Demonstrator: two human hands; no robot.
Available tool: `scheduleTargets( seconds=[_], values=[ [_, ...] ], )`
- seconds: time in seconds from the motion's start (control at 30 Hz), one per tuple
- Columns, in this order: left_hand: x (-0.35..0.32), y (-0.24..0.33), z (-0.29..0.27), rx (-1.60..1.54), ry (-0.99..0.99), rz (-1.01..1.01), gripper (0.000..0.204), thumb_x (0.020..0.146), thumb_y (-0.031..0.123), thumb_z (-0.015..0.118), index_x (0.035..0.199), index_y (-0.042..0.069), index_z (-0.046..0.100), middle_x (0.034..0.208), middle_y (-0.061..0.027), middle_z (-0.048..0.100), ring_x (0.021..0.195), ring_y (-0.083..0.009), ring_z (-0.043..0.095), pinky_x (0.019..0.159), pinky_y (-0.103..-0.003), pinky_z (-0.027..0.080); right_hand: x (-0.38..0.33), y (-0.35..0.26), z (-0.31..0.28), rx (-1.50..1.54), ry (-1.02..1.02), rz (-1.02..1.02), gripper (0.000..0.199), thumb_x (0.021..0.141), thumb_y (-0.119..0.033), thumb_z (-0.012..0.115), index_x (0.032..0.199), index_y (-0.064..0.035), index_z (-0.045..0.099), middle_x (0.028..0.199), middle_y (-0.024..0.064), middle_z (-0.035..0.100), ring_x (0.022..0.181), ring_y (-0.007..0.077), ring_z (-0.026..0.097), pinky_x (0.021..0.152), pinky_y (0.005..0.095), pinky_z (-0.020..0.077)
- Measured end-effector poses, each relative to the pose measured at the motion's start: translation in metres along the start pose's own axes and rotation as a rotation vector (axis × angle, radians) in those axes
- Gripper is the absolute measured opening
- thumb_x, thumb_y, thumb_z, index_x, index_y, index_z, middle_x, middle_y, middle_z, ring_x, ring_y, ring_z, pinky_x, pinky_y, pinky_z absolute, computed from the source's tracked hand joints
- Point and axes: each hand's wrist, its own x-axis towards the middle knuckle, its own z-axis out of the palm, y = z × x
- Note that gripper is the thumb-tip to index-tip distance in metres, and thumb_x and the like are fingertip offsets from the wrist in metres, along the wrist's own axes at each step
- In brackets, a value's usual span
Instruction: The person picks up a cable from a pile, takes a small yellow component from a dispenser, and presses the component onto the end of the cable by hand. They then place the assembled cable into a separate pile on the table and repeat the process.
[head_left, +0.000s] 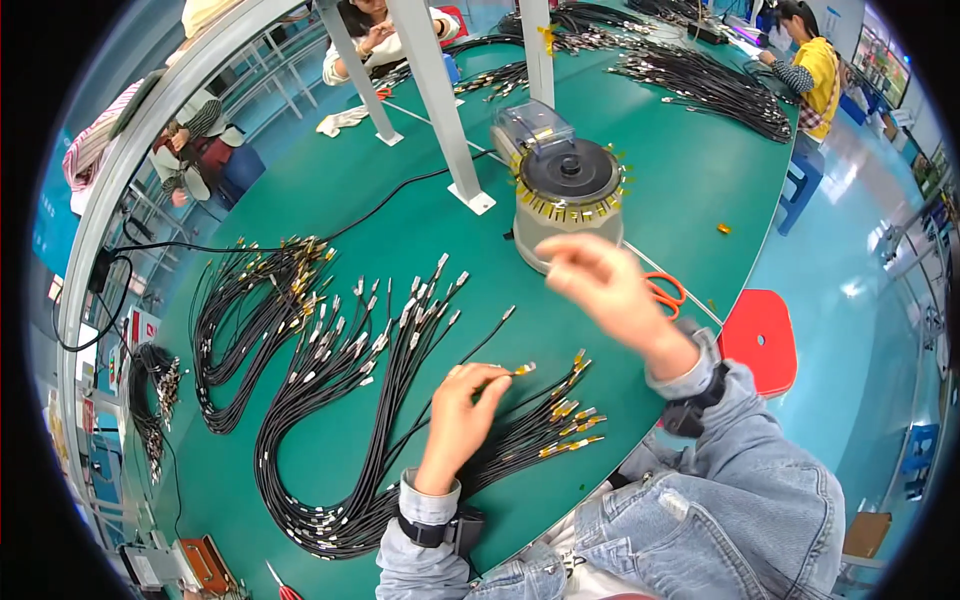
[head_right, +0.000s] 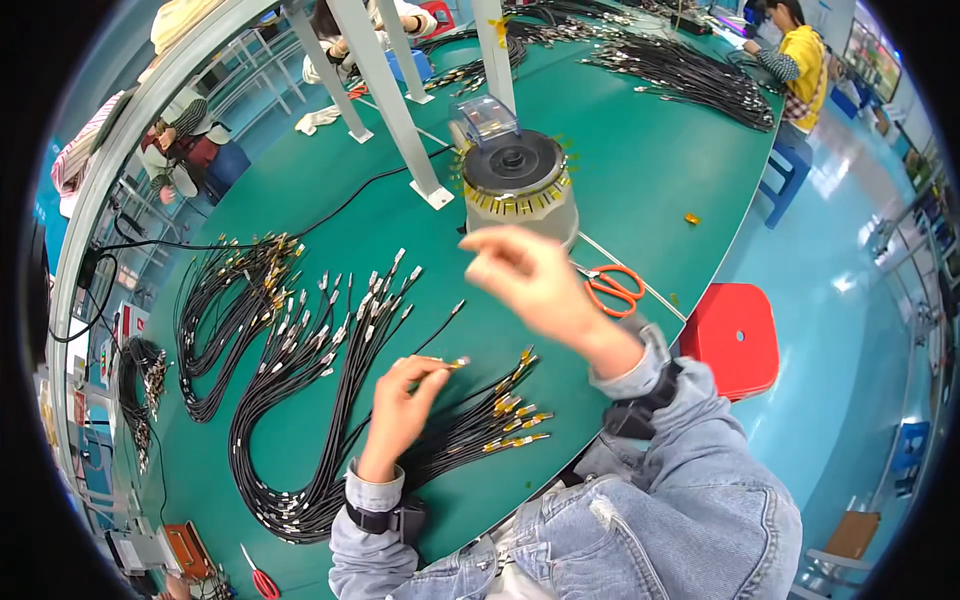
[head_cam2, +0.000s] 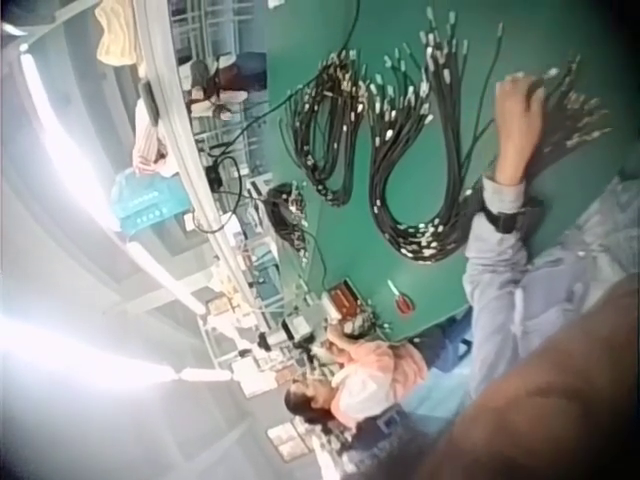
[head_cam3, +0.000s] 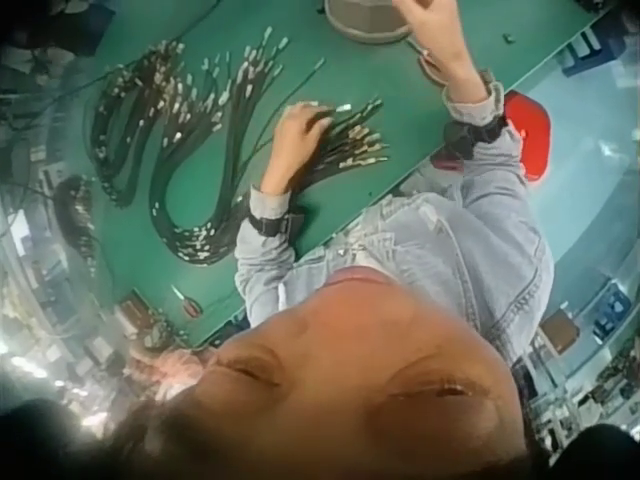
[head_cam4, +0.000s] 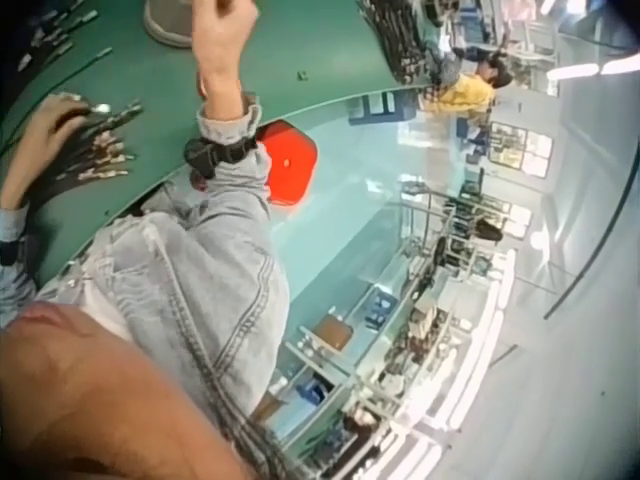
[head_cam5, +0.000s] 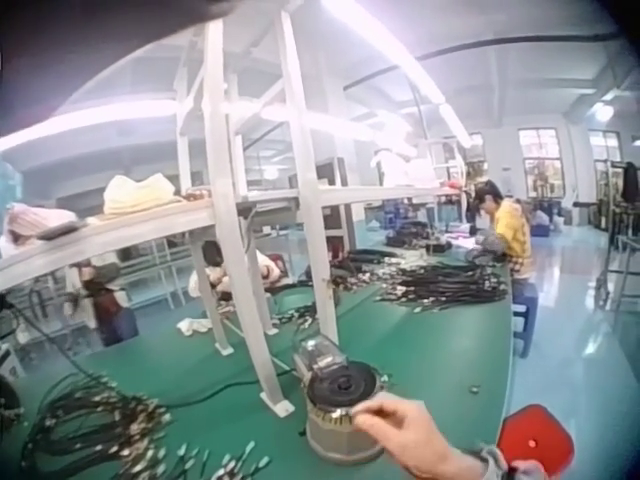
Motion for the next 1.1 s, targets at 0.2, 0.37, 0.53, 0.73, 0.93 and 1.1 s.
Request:
scheduleTargets(
  seconds=[0.2,0.37,0.53,0.73,0.93,1.1],
  values=[
    [-0.003,0.011,0.016,0.385,-0.335,0.054,0.023,0.082,0.014,0.062,0.102,0.002,0.061,0.092,-0.0124,0.061,0.082,-0.0258,0.060,0.072,-0.033,0.048,0.085,-0.020,-0.124,-0.493,0.260,-0.125,0.024,0.086,-0.018,0.059,0.096,0.0027,0.062,0.091,0.0042,0.062,0.090,0.0103,0.054,0.079,0.0250,0.0436],
    [-0.001,0.014,0.009,0.215,-0.308,-0.085,0.025,0.081,0.013,0.063,0.102,0.001,0.061,0.096,-0.0131,0.062,0.087,-0.0296,0.059,0.077,-0.035,0.047,0.131,-0.010,-0.153,-0.781,0.108,0.346,0.035,0.080,-0.033,0.064,0.093,-0.0011,0.064,0.091,0.0046,0.063,0.092,0.0134,0.054,0.084,0.0317,0.0400],
    [0.012,0.005,-0.014,0.545,0.006,0.120,0.023,0.078,0.013,0.065,0.097,0.001,0.061,0.092,-0.0134,0.060,0.087,-0.0312,0.056,0.076,-0.037,0.046,0.142,-0.011,-0.159,-0.740,-0.100,0.494,0.034,0.076,-0.036,0.065,0.090,-0.0052,0.066,0.091,0.0027,0.062,0.089,0.0129,0.052,0.082,0.0306,0.0362],
    [0.036,-0.018,-0.021,0.864,0.141,0.160,0.020,0.075,0.012,0.068,0.091,0.003,0.060,0.093,-0.0122,0.060,0.088,-0.0298,0.056,0.071,-0.038,0.046,0.140,-0.021,-0.146,-0.699,-0.036,0.369,0.029,0.077,-0.032,0.064,0.088,-0.0057,0.067,0.091,0.0032,0.063,0.089,0.0133,0.052,0.082,0.0296,0.0354],
    [0.046,-0.037,-0.011,0.777,0.100,0.067,0.016,0.078,0.012,0.065,0.088,0.002,0.057,0.085,-0.0122,0.061,0.077,-0.0291,0.056,0.066,-0.035,0.045,0.100,-0.046,-0.096,-0.292,0.026,0.078,0.018,0.084,-0.022,0.059,0.088,-0.0052,0.064,0.090,0.0003,0.060,0.084,0.0088,0.050,0.076,0.0247,0.0364],
    [0.043,-0.009,-0.018,0.192,0.122,-0.140,0.011,0.085,0.012,0.059,0.086,0.001,0.058,0.074,-0.0057,0.061,0.064,-0.0161,0.054,0.058,-0.028,0.042,0.038,-0.033,-0.016,0.125,-0.072,0.047,0.011,0.086,-0.013,0.057,0.088,-0.0016,0.059,0.088,0.0016,0.057,0.081,0.0084,0.050,0.074,0.0238,0.0394]
  ],
)
